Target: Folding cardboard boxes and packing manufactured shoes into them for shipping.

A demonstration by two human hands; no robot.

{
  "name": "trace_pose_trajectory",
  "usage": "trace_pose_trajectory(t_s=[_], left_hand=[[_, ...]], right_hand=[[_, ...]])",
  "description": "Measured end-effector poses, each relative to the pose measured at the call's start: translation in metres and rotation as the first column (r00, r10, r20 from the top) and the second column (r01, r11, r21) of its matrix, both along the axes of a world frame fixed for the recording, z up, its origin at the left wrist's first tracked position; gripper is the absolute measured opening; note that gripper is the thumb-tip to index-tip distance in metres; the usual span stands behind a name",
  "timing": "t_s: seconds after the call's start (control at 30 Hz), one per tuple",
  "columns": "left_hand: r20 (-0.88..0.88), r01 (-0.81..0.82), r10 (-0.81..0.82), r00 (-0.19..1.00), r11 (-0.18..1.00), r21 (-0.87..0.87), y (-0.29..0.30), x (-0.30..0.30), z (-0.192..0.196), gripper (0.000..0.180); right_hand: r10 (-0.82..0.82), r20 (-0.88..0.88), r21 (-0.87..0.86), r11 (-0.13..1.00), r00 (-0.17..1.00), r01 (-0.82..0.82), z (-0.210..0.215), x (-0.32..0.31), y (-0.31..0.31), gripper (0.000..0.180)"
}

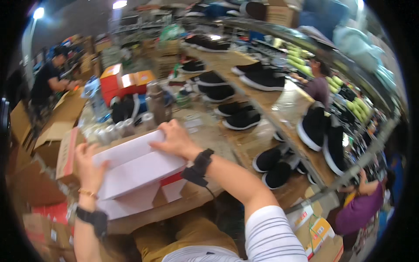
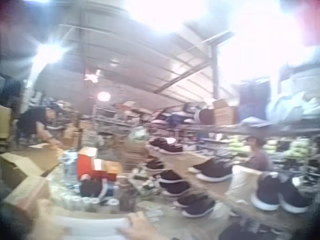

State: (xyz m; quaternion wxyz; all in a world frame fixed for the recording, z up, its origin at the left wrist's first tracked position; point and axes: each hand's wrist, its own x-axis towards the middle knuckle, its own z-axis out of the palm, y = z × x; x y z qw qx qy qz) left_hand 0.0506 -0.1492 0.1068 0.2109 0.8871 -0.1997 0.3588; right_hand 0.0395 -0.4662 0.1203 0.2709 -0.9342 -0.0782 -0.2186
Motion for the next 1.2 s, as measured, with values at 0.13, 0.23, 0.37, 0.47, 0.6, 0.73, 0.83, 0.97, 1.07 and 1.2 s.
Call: trace_pose_trajectory(t_s=[0.13, 0.23, 0.37, 0.47, 0.6, 0.73, 0.83, 0.97, 1.07, 1.2], left_hand=[[-0.218, 0.066, -0.101, 0.971, 0.985, -0.160, 0.011, -0.015, 0.028, 0.045], [-0.327, 0.032, 0.066, 0.943, 0.958, 0.286, -0.025, -0.029, 0.007, 0.048], [-0.192, 0.115, -0.056, 0.980, 0.944, 0.309, -0.039, -0.034, -0.039, 0.048], [-0.247, 0.205, -0.139, 0.959, 0.941, 0.269, -0.038, -0.034, -0.036, 0.048], [-0.293, 0.233, -0.176, 0.940, 0.957, 0.173, -0.045, -0.040, -0.020, 0.045], [-0.070, 0.141, -0.135, 0.988, 0.986, 0.089, -0.042, -0.063, -0.007, 0.040], [0.107, 0.047, -0.063, 0.992, 0.989, 0.140, -0.041, -0.062, -0.040, 0.038], [0.057, 0.123, -0.134, 0.989, 0.980, 0.157, -0.041, -0.062, -0.070, 0.035], [-0.207, 0.409, -0.483, 0.851, 0.855, -0.318, -0.089, -0.092, -0.032, 0.048], [0.054, 0.228, -0.857, 0.513, 0.076, -0.971, -0.131, -0.109, -0.006, 0.050]], right_hand=[[0.186, -0.047, 0.255, 0.952, 0.981, -0.169, 0.050, -0.020, -0.026, 0.043], [-0.191, -0.108, -0.424, 0.896, 0.976, 0.129, 0.110, -0.053, -0.079, 0.045], [-0.656, -0.006, -0.672, 0.562, 0.755, 0.482, 0.184, -0.109, -0.226, 0.050], [-0.942, 0.147, -0.793, 0.069, 0.300, 0.605, 0.200, -0.202, -0.307, 0.067], [-0.958, -0.269, -0.576, 0.240, 0.096, 0.781, 0.190, -0.263, -0.357, 0.072], [-0.865, 0.027, -0.622, 0.377, 0.501, 0.686, 0.179, -0.211, -0.312, 0.048], [-0.547, 0.189, -0.421, 0.705, 0.815, 0.571, 0.183, -0.186, -0.221, 0.044], [-0.140, 0.044, 0.119, 0.984, 0.989, 0.134, 0.151, -0.161, -0.114, 0.035], [0.107, 0.125, 0.849, 0.502, 0.986, -0.162, 0.075, -0.140, -0.096, 0.025], [0.414, 0.182, 0.983, -0.071, 0.892, -0.167, -0.036, -0.097, -0.056, 0.021]])
